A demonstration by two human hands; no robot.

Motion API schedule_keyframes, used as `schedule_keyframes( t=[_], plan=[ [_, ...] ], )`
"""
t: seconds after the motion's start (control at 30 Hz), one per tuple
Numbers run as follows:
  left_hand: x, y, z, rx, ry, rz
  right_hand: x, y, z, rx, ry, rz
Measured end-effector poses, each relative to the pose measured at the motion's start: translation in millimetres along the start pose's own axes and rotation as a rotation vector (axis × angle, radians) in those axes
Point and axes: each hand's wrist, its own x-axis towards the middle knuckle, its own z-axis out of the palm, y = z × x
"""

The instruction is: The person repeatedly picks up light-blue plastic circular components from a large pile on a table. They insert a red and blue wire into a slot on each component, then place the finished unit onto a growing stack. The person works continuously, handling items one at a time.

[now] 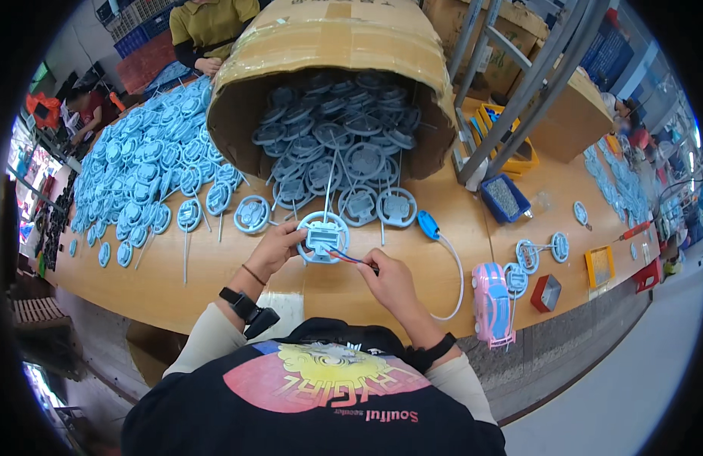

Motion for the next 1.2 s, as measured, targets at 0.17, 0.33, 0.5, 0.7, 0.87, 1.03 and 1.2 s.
schedule_keyframes(
  t=[0.17,0.33,0.5,0.7,0.87,1.03,1.2],
  plan=[
    [-36,2,12,-0.116,0.012,0.038,0,-14,3,-0.112,-0.062,-0.037],
    [-42,1,24,-0.151,-0.004,0.049,-5,-22,-1,-0.140,-0.050,-0.076],
    [-45,1,29,-0.145,-0.073,0.038,-15,-19,-5,-0.139,-0.030,-0.066],
    [-44,-3,16,-0.141,-0.204,0.039,-20,-26,-11,-0.141,-0.084,-0.076],
    [-53,-2,17,-0.181,-0.260,0.030,-26,-14,-1,0.017,-0.049,-0.073],
    [-56,-22,23,-0.459,-0.345,-0.120,-34,-4,12,0.045,-0.088,-0.044],
    [-62,-34,2,-0.449,-0.309,-0.094,-32,-11,32,0.063,-0.153,-0.009]
  ],
)
